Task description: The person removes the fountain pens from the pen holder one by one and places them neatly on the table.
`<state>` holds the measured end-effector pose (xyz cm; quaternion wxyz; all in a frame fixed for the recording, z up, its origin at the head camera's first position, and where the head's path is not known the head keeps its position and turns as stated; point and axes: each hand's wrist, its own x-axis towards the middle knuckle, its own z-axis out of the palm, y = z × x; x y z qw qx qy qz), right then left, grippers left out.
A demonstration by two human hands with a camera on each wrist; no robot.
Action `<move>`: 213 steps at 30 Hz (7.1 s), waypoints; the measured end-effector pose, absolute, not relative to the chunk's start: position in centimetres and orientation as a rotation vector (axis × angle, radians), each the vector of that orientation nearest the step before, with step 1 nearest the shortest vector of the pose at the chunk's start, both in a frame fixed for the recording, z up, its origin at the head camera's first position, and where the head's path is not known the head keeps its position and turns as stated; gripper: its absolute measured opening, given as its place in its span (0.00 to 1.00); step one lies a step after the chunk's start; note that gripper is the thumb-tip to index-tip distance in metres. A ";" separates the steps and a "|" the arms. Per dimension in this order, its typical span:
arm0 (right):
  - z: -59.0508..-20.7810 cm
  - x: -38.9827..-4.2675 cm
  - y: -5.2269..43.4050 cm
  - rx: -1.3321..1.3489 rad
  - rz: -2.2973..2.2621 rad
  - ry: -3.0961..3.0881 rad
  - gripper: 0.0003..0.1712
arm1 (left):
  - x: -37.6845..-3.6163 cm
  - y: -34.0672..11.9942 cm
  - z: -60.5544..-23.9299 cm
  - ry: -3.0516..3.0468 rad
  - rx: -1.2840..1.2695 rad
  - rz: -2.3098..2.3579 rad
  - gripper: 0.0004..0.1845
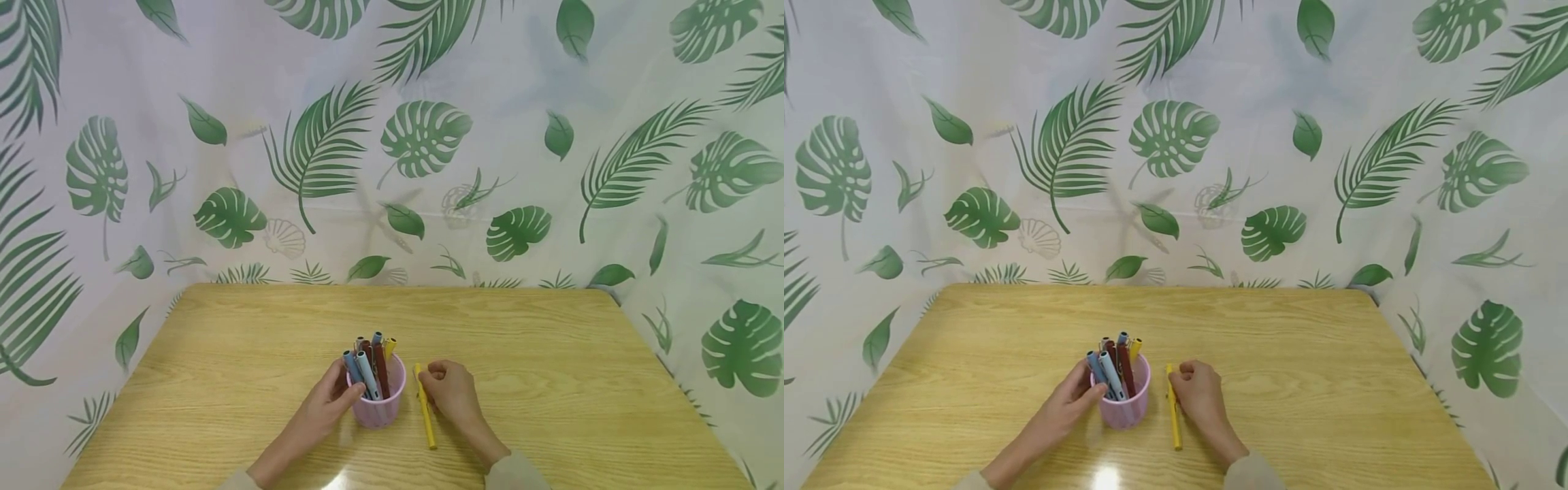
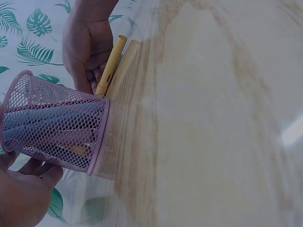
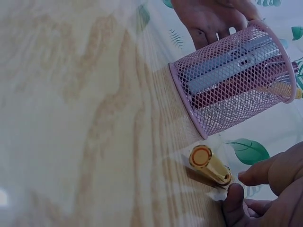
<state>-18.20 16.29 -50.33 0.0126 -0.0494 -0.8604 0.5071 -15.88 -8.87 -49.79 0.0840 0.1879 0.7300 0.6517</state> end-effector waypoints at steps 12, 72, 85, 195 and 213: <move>-49.5 -17.7 15.5 -0.105 1.638 -2.558 0.16 | -15.8 -8.9 -49.8 2.195 0.555 1.942 0.33; -45.4 -17.8 12.2 0.062 1.907 -2.242 0.13 | -16.0 -9.0 -49.8 2.140 0.604 1.977 0.35; -44.3 -18.0 14.1 0.076 2.034 -2.133 0.15 | -16.0 -9.1 -49.9 2.141 0.583 1.972 0.36; -43.0 -17.8 26.9 -0.121 2.075 -2.216 0.22 | -16.0 -9.2 -50.1 2.152 0.587 1.978 0.36; -44.3 -17.9 26.1 -0.049 2.060 -2.322 0.22 | -16.1 -9.3 -50.0 2.141 0.620 1.975 0.35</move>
